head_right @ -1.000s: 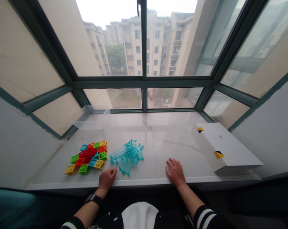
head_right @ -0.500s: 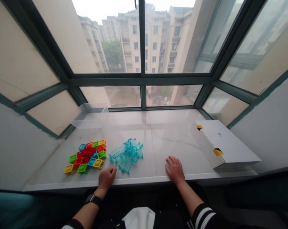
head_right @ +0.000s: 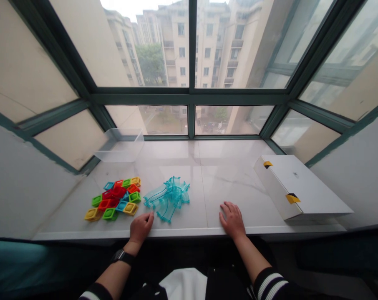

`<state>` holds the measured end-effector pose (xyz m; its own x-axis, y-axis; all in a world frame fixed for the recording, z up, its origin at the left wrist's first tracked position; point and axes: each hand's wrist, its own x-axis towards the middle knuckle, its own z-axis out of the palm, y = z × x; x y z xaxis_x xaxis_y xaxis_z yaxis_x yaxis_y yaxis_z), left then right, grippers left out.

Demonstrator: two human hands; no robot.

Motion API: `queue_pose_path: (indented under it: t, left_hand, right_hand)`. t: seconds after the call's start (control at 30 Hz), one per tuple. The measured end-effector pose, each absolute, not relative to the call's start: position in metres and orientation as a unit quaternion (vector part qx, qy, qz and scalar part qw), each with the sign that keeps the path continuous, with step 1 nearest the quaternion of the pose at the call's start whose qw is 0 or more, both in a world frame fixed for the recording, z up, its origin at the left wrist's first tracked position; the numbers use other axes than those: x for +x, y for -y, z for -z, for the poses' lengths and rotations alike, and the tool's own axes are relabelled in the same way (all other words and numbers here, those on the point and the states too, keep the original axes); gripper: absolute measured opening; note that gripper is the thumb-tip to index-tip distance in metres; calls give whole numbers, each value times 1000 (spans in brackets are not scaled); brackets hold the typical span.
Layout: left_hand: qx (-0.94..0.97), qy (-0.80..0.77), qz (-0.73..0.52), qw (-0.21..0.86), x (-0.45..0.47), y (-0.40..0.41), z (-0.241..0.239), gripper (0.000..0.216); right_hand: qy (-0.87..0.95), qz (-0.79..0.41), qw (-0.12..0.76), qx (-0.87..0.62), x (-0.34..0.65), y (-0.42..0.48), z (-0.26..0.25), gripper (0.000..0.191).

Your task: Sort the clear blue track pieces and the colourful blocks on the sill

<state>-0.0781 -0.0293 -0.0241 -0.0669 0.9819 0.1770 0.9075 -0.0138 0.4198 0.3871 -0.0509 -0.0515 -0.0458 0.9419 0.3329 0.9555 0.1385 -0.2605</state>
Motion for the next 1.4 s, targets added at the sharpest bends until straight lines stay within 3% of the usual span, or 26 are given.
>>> queue_pose_path:
  t: [0.17,0.37,0.63,0.93,1.13,1.4]
  left_hand:
    - [690,-663,-275,89,-78,30,14,47]
    - [718,-590,-370,19,-72,0,-26,26]
    - [797,-546,-247,75,-80,-47,-7,47]
    - [789,-551,-261,75,-84,-46,0,36]
    - [782,-559,-259,93,-91,-45,4,38]
    - [764,-574,-275,108,-91,-42,10,36]
  right_hand:
    - [721,14,218,-657,386,51,50,37]
    - [717,8,219,-662,385,52,46,37]
    - [711,-14,239,-662,387,53,46,36]
    - [688,-118,403,-592,331,7,3,38]
    - [698,-271,377,-545,238,-56,-18,45]
    - [736,-280,308,-534,196,-71,-12,45]
